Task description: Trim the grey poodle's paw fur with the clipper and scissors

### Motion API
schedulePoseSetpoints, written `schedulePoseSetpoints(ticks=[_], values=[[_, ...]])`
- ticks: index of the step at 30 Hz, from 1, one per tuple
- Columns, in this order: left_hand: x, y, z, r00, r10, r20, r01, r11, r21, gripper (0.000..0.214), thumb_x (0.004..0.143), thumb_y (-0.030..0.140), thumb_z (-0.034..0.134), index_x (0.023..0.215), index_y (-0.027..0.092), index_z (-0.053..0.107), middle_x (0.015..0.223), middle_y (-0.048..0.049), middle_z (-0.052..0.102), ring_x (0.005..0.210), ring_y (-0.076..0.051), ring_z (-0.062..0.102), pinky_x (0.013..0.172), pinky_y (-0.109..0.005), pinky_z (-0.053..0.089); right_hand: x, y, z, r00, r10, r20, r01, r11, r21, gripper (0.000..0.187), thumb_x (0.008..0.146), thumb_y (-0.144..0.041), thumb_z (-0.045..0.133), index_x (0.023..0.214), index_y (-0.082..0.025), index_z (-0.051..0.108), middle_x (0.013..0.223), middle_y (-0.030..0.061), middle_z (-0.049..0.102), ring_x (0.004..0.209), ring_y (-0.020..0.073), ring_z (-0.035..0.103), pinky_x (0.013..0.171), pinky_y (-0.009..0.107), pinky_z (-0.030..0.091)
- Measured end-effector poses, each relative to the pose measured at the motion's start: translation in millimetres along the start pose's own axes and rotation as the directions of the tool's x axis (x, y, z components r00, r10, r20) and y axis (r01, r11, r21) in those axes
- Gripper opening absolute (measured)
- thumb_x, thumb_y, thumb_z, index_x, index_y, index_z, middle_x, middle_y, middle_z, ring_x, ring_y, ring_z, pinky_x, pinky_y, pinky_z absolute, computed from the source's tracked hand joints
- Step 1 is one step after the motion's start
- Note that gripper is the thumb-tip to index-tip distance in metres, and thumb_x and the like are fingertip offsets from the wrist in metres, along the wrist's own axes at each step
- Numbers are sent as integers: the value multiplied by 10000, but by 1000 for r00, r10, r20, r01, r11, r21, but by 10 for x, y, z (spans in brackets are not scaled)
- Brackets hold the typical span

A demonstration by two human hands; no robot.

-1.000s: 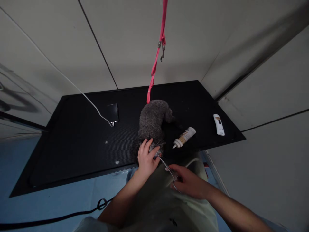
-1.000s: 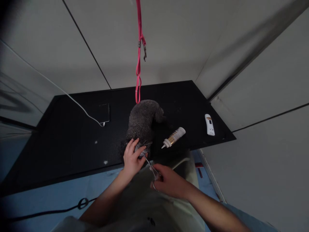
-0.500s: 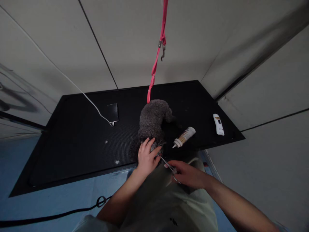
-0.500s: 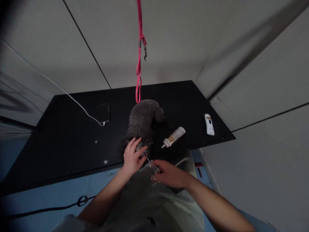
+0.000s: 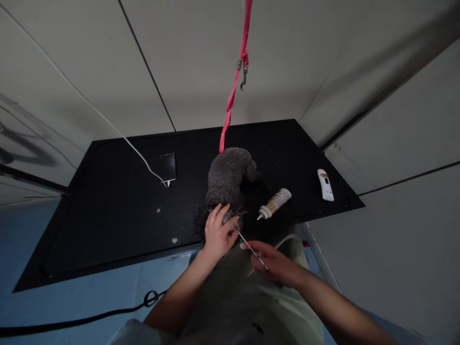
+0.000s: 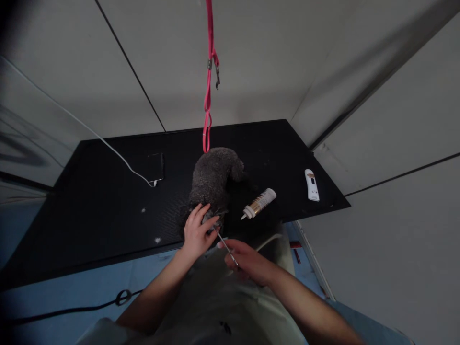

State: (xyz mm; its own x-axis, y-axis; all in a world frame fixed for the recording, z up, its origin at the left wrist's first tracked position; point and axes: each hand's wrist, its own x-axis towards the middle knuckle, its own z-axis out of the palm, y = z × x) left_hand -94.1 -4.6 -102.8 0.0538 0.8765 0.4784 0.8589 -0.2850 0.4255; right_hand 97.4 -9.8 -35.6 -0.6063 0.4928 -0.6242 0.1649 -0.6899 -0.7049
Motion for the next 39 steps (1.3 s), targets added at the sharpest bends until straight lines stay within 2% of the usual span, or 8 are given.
schedulePoseSetpoints(ticks=[5, 8, 14, 21, 31, 35, 37, 39], values=[[34, -13, -17, 1000, -17, -20, 16, 999, -50, 274, 741, 248, 652, 1013, 243, 676, 1326, -83, 502, 1276, -305, 391, 989, -483, 413, -20, 138, 27, 992, -126, 20, 127, 976, -177, 496, 724, -313, 640, 1194, -225, 506, 688, -45, 515, 564, 86, 430, 528, 208, 340], [54, -7, -23, 999, -39, -20, 38, 997, -64, 262, 739, 252, 658, 1001, 243, 681, 1321, -78, 506, 1275, -302, 392, 993, -484, 416, -18, 184, 34, 980, -197, 39, 200, 934, -297, 485, 751, -252, 593, 1221, -218, 478, 710, -47, 506, 615, 101, 458, 585, 228, 370], [86, 14, -35, 995, -103, -20, 101, 992, -80, 247, 732, 251, 672, 977, 231, 696, 1305, -79, 519, 1266, -300, 397, 1007, -475, 415, 8, 133, 68, 949, -299, 98, 286, 689, -666, 419, 722, -106, 497, 1129, -203, 501, 676, -66, 515, 582, 88, 435, 543, 203, 306], [98, 29, -52, 992, -130, 1, 129, 988, -85, 255, 728, 251, 674, 981, 229, 700, 1311, -75, 516, 1268, -299, 392, 1021, -473, 404, 58, 134, -16, 947, -294, 133, 273, 509, -816, 473, 683, -116, 478, 1147, -206, 467, 720, -38, 579, 615, 121, 510, 578, 223, 332], [121, -42, -166, 993, -67, 99, 85, 978, -191, 307, 775, 309, 635, 1075, 254, 665, 1367, -70, 472, 1312, -301, 329, 1051, -544, 311, 65, 238, -58, 910, -414, 5, 224, 484, -846, 597, 747, -177, 498, 1324, -185, 345, 822, 5, 618, 675, 138, 567, 614, 233, 390], [132, -18, -187, 982, -94, 164, 135, 956, -260, 240, 809, 316, 594, 1033, 306, 680, 1352, -37, 495, 1327, -299, 313, 1064, -605, 208, 242, 235, -63, 860, -506, -62, 88, 267, -960, 633, 729, -246, 543, 1332, -159, 372, 1028, 94, 632, 833, 215, 594, 739, 310, 419], [144, -6, -165, 973, -186, 138, 219, 930, -296, 173, 829, 307, 568, 930, 300, 708, 1271, -26, 567, 1304, -281, 357, 1074, -603, 176, 317, 271, -67, 847, -527, -70, 14, 154, -988, 634, 725, -288, 554, 1321, -133, 402, 1097, 138, 614, 894, 264, 585, 791, 364, 411], [158, -8, -136, 950, -299, 85, 310, 891, -332, 187, 850, 281, 529, 820, 271, 714, 1162, -28, 633, 1256, -261, 424, 1076, -588, 182, 343, 331, -89, 848, -524, -83, -18, 128, -992, 551, 720, -276, 548, 1244, -121, 481, 1065, 144, 626, 894, 276, 581, 803, 383, 404]])
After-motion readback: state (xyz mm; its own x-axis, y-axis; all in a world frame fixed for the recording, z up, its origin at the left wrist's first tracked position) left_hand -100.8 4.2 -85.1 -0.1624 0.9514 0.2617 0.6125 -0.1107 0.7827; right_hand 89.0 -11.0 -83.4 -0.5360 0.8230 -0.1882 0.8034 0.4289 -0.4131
